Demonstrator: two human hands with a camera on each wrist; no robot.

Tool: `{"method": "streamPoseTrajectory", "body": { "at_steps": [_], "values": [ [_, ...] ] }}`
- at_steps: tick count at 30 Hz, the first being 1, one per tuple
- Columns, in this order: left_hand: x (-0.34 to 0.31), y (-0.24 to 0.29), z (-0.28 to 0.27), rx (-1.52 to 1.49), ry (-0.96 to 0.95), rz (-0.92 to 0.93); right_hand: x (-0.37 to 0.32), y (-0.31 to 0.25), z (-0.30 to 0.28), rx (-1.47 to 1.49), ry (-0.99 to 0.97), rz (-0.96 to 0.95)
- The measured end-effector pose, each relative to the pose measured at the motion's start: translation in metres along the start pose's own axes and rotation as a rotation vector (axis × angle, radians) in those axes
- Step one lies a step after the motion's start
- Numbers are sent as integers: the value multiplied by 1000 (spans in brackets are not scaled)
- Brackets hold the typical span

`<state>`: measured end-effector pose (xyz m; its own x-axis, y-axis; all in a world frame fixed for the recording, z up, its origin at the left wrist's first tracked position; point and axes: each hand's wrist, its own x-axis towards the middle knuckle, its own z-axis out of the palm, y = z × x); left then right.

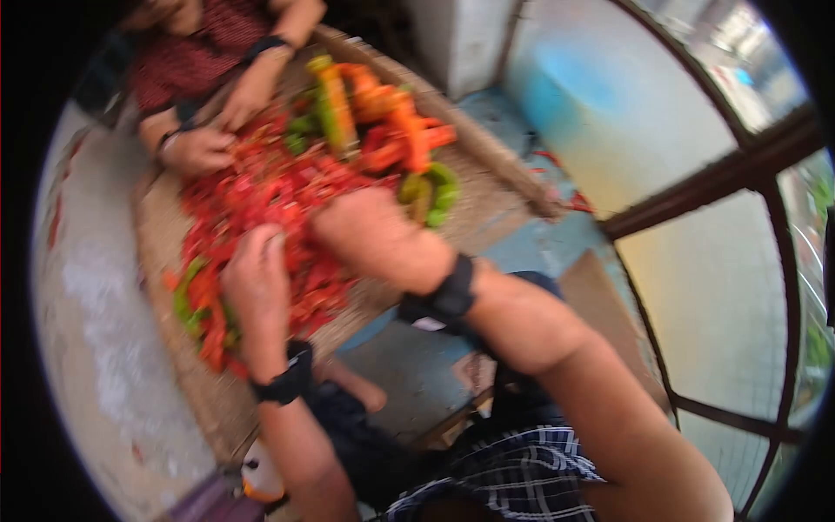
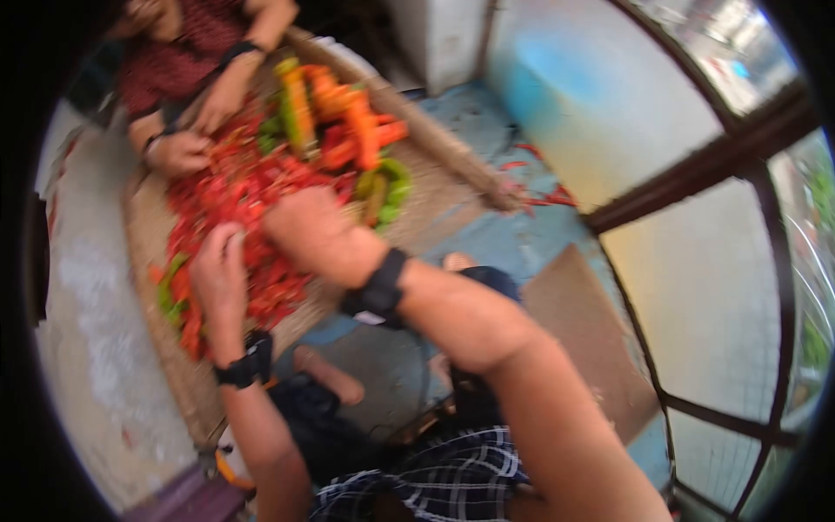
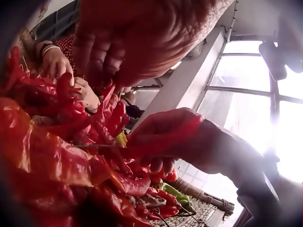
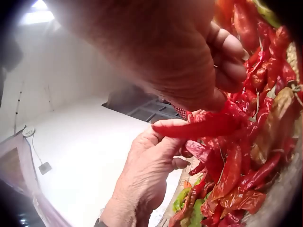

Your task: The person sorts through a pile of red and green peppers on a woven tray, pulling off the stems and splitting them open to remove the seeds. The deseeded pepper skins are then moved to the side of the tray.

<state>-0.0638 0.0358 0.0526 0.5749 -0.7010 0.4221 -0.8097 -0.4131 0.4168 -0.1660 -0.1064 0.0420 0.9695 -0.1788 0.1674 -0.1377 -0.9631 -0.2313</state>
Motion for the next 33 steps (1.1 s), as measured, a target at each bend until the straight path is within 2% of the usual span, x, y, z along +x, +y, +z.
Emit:
{"method": "streamPoseTrajectory", "body": {
  "at_steps": [2, 4, 5, 6, 8, 10, 12, 13, 18, 20, 21, 23, 25, 30, 33],
  "values": [
    [-4, 4, -9, 25, 53, 4, -2, 2, 5, 10, 57, -34],
    [-4, 0, -4, 69, 218, 107, -3, 3, 4, 20, 86, -49],
    [-4, -3, -5, 37, 221, 78, -4, 5, 4, -6, 99, -32],
    [-4, -4, -6, 34, 217, 79, -4, 5, 5, -5, 97, -27],
    [-3, -6, -10, -93, 200, -54, -3, 6, 8, -5, 126, -31],
    [-2, -6, -11, -166, 195, -40, -2, 8, 6, -4, 127, -15],
    [-4, -3, -16, -293, 26, -190, -1, 9, 8, 10, 123, -11],
    [-2, -5, -15, -282, 26, -147, -1, 12, 9, 12, 141, -8],
    [4, -20, -21, -362, 96, -205, -3, 21, 7, 36, 198, 6],
    [5, -22, -19, -406, 42, -192, -3, 24, 6, 54, 202, -18],
    [5, -18, -18, -365, 6, -126, -4, 24, 5, 65, 204, 1],
    [2, -4, -9, -330, -7, -145, -5, 25, 5, 77, 206, 23],
    [1, 9, -2, -322, -20, -144, -5, 23, 8, 229, 234, 22],
    [3, 13, 10, -337, 9, -67, -2, 17, 12, 328, 273, -40],
    [3, 8, 10, -409, -32, -134, 0, 19, 11, 430, 308, -59]
  ]
}}
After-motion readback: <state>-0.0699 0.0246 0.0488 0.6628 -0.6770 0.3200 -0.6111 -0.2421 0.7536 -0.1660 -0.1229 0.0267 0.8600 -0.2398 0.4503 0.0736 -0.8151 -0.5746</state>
